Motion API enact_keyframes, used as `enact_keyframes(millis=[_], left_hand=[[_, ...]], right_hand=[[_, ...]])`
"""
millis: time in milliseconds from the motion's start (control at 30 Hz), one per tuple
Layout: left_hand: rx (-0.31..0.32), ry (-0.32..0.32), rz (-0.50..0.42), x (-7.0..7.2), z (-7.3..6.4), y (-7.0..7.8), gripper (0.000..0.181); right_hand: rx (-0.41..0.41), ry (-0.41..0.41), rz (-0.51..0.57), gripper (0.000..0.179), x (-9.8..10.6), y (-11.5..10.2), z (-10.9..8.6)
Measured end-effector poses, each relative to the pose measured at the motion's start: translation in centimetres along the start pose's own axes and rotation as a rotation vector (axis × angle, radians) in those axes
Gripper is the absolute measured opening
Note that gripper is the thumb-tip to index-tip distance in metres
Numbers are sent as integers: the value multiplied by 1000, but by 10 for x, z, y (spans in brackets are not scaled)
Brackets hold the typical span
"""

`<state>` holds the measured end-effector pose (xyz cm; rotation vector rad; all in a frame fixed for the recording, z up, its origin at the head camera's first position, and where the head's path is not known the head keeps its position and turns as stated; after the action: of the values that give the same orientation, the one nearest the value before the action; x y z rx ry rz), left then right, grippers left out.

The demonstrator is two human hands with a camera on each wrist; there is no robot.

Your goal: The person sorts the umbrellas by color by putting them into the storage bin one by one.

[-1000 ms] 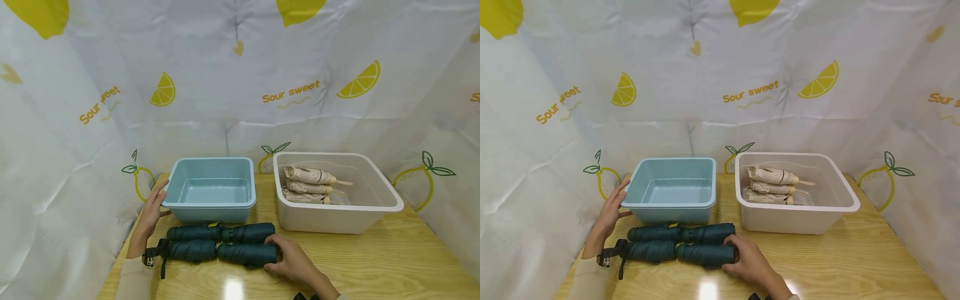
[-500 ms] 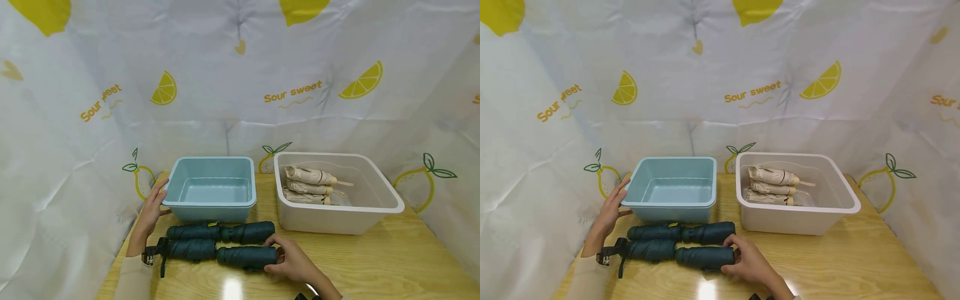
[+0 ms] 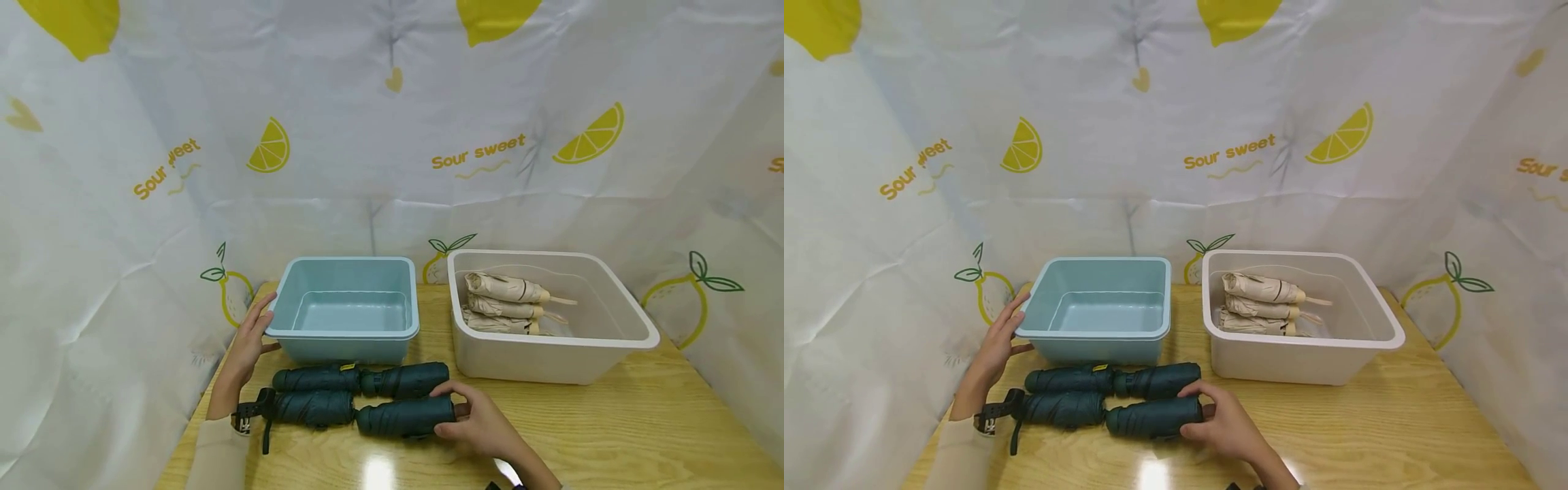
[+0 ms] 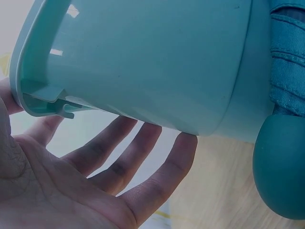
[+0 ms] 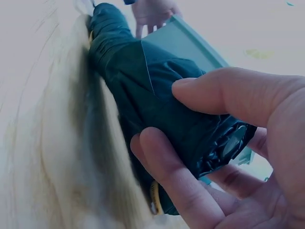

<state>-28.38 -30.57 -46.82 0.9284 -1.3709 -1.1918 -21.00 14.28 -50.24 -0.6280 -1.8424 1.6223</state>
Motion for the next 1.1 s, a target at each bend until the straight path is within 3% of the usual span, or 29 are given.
enact_keyframes(millis=[600,867,1100], left_hand=[[-5,-5,-10,0,0,0,57],[-4,-1,-10,-1,0,-2,57],[-5,-1,-13,-1,-1,-1,57]], right_hand=[[18,67,39,48,1,-20,-3],[91,49,81,47,2,-38,-3],[173,62,54,46,4,-55,0]])
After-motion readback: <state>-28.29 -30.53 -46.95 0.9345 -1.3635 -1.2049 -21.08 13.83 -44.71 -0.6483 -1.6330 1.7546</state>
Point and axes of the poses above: each hand's wrist, its own z-axis towards the middle knuckle, its own x-axis out of the back of the hand, y = z × x, the point moved 1 cm from there along z, towards the middle knuckle, and after that the axes turned 10 degrees about -y, right-handed, at the moved point
